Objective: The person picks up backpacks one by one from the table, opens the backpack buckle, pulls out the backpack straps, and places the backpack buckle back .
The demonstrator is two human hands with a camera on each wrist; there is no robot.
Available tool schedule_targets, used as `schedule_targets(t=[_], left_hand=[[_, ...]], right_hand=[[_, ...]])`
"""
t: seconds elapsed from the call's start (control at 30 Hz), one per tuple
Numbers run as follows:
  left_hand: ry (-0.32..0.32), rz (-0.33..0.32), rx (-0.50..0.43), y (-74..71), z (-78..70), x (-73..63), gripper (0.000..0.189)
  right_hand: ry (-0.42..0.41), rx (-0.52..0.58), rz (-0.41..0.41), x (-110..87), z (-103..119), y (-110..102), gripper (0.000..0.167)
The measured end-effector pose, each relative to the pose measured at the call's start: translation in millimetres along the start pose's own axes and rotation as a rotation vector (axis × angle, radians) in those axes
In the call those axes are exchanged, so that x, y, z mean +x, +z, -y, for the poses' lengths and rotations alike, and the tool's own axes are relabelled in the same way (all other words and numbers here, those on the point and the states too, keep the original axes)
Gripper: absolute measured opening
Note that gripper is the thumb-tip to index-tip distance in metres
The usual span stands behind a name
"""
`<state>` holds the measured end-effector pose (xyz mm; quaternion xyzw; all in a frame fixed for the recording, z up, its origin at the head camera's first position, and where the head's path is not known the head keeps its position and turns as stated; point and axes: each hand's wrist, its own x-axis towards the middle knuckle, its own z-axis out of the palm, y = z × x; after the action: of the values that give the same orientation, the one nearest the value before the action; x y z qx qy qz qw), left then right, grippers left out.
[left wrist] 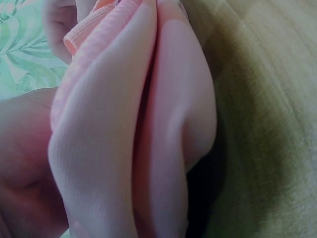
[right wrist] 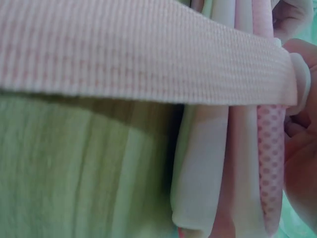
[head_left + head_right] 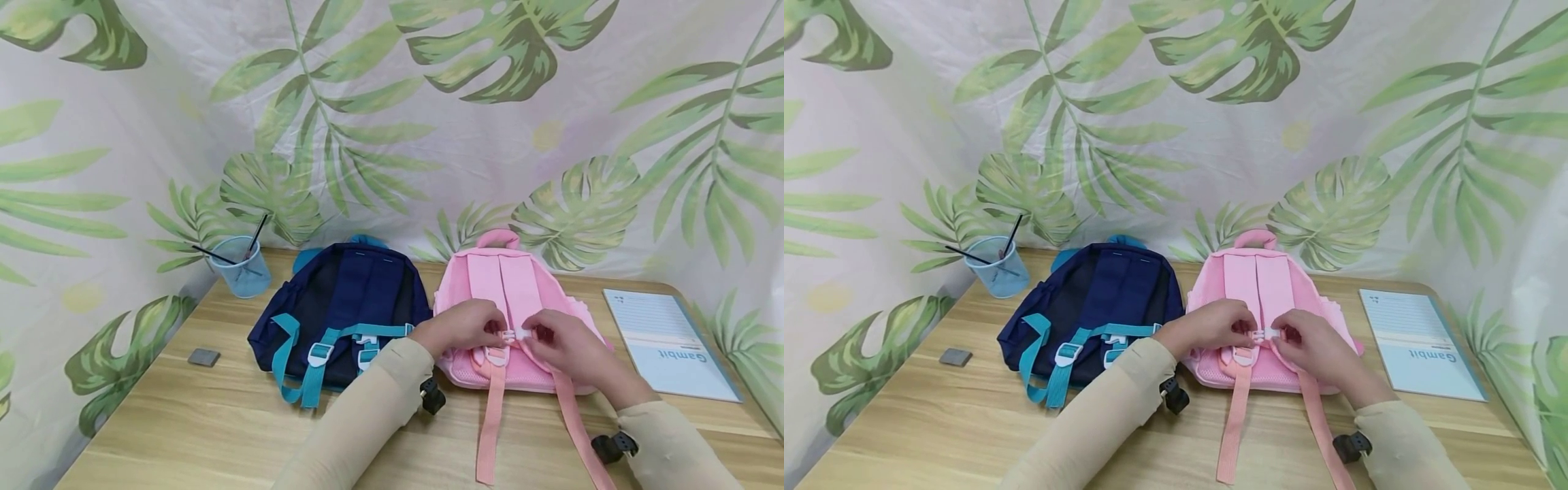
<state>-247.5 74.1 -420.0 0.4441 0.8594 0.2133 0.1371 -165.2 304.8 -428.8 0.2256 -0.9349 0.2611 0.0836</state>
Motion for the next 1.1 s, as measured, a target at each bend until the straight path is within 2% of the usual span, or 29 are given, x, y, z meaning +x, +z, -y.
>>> schedule_targets(t=[0.1, 0.23, 0.3, 0.5, 0.57, 0.7, 0.8, 0.97, 1.1], left_hand=[[0.008, -0.010, 0.008, 0.0, 0.5, -0.4, 0.018], [0.010, -0.018, 0.013, 0.5, 1.4, -2.1, 0.019], [0.004, -0.017, 0.010, 0.8, 1.8, -2.2, 0.018], [-0.005, -0.012, 0.024, 1.9, 1.1, -0.4, 0.016], [-0.002, -0.008, 0.036, 2.2, 0.2, 0.3, 0.016], [-0.008, -0.002, 0.043, 1.0, -1.9, -0.2, 0.016], [-0.015, -0.009, 0.045, -0.9, -3.6, -1.0, 0.016], [-0.012, -0.020, 0.057, -2.1, -4.0, -2.0, 0.017], [0.008, -0.024, 0.086, -2.0, -3.8, -2.6, 0.017]], right_hand=[[-0.001, 0.021, -0.004, -2.1, -1, -2, 0.030], [-0.079, -0.005, -0.039, -5.1, -2, -3, 0.038], [-0.082, -0.019, -0.058, -7.0, -2, -4, 0.038], [0.136, 0.088, -0.046, -12.5, -1, -10, 0.036], [0.156, 0.115, -0.069, -15.1, -2, -10, 0.038], [0.088, 0.065, -0.144, -19.0, -4, -8, 0.037], [0.075, 0.018, -0.179, -19.8, -5, -9, 0.032], [0.102, 0.030, -0.110, -21.8, -10, -12, 0.033], [0.037, 0.029, -0.091, -23.9, -14, -13, 0.027]])
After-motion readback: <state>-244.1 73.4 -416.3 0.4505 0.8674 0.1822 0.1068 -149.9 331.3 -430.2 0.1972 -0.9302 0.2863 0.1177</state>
